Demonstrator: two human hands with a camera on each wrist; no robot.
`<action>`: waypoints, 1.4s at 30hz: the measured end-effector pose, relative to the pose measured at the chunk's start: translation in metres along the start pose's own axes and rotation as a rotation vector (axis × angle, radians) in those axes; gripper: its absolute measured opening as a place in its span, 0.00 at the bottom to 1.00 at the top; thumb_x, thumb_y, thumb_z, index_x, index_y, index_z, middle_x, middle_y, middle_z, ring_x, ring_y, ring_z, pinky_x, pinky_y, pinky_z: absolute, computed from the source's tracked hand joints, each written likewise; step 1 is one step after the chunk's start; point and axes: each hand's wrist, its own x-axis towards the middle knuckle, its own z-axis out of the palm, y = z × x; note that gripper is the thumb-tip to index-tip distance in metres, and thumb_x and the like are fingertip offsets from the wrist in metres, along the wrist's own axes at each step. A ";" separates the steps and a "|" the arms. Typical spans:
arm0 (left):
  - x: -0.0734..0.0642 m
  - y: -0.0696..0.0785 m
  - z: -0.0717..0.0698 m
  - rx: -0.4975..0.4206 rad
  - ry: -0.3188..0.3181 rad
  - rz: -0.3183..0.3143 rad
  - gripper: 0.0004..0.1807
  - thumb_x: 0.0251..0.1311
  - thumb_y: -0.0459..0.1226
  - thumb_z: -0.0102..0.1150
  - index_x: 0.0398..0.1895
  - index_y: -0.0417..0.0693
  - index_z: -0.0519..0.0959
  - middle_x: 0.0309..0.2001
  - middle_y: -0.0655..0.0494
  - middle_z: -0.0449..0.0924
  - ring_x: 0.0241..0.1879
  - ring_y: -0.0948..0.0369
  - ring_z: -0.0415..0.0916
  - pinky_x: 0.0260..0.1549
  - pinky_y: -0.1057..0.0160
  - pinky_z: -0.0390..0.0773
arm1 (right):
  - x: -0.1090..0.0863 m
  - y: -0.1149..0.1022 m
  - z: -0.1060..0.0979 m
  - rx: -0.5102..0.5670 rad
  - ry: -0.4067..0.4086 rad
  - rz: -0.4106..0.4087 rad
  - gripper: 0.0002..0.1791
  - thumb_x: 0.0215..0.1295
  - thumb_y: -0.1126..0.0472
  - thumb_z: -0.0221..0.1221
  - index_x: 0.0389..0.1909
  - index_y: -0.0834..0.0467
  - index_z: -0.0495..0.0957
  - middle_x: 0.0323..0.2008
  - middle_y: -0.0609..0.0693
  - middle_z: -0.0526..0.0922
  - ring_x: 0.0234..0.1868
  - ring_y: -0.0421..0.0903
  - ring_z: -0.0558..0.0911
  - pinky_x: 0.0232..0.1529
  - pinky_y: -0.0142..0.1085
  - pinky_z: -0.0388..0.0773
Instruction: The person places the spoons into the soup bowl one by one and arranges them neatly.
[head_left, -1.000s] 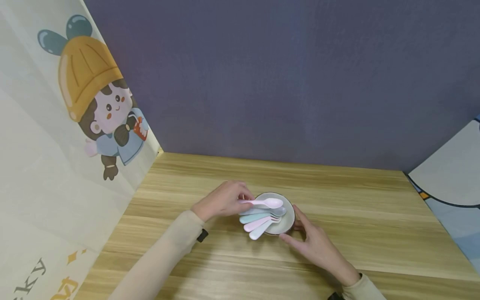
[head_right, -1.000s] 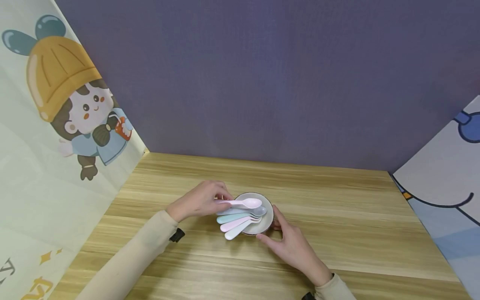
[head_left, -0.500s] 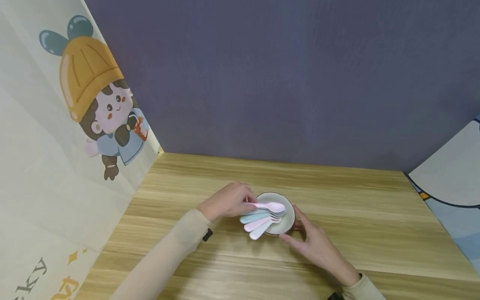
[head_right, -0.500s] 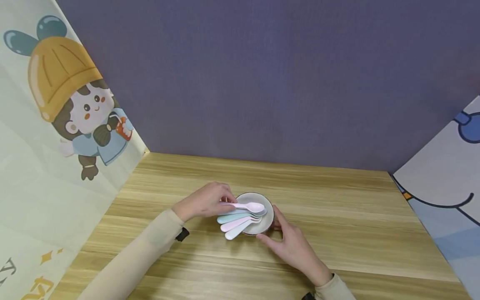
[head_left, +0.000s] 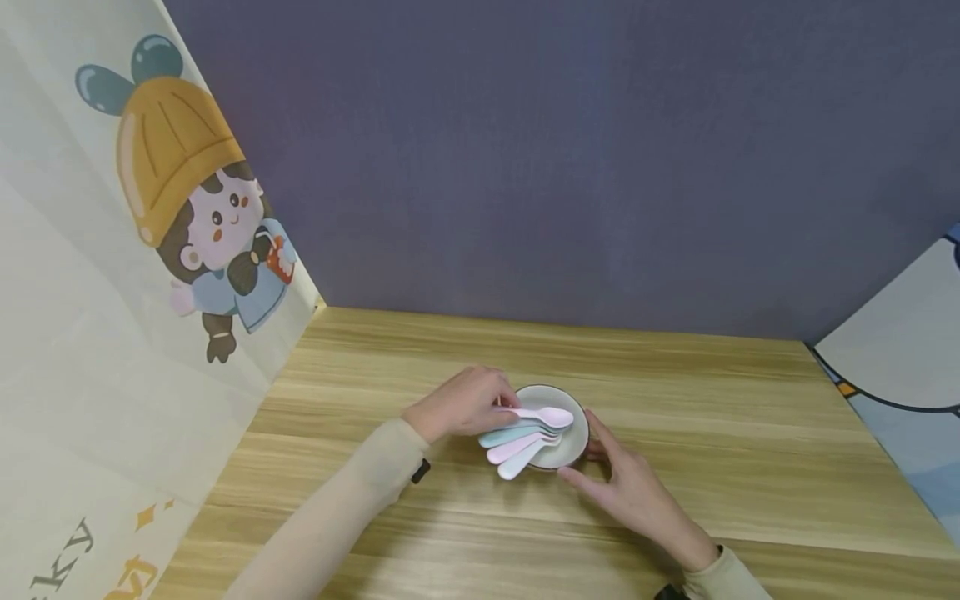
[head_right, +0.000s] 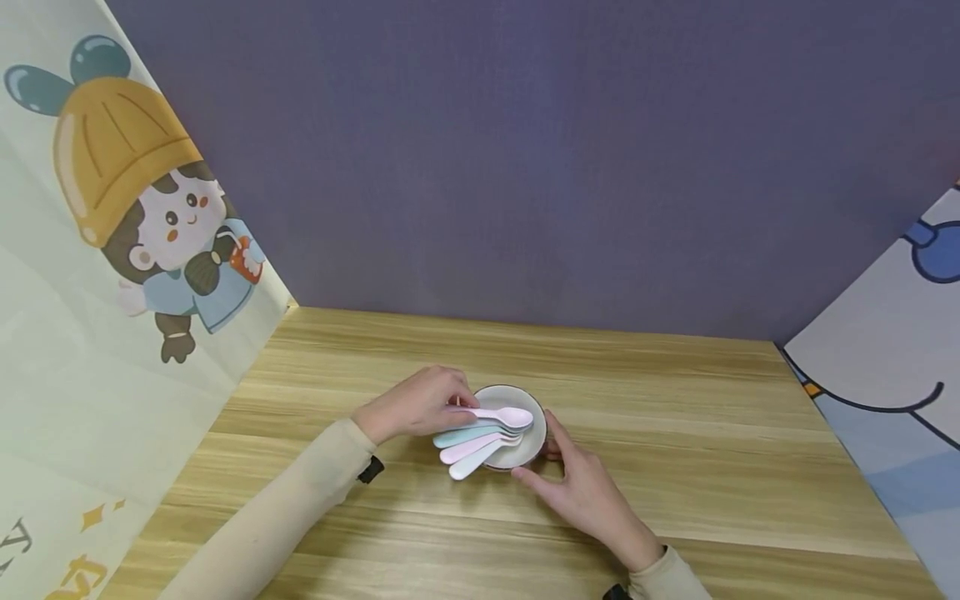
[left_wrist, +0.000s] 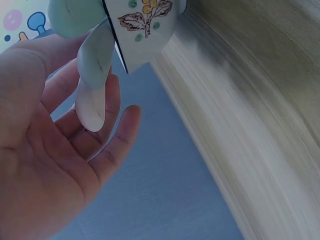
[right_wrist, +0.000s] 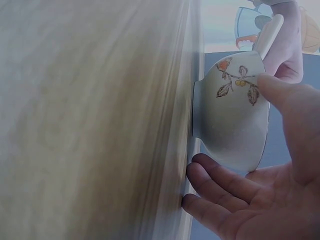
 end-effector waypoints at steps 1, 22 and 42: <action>0.000 0.000 0.000 0.002 0.000 0.002 0.09 0.69 0.42 0.69 0.47 0.52 0.93 0.39 0.59 0.87 0.37 0.67 0.78 0.39 0.68 0.77 | 0.000 0.000 0.000 0.000 0.001 -0.001 0.56 0.63 0.38 0.73 0.82 0.62 0.59 0.51 0.50 0.92 0.54 0.52 0.90 0.65 0.62 0.77; 0.007 0.000 0.003 -0.023 -0.036 -0.022 0.11 0.69 0.43 0.69 0.48 0.50 0.92 0.39 0.60 0.90 0.37 0.67 0.80 0.42 0.67 0.79 | 0.000 0.000 0.000 0.004 -0.014 0.016 0.56 0.64 0.37 0.72 0.83 0.60 0.58 0.52 0.51 0.92 0.55 0.52 0.90 0.64 0.62 0.78; 0.003 -0.002 0.005 -0.022 -0.001 -0.054 0.14 0.69 0.44 0.67 0.52 0.51 0.91 0.44 0.58 0.89 0.40 0.65 0.80 0.45 0.65 0.79 | 0.000 0.001 0.001 -0.004 -0.006 0.002 0.56 0.64 0.38 0.72 0.83 0.61 0.59 0.51 0.49 0.92 0.54 0.51 0.90 0.63 0.61 0.79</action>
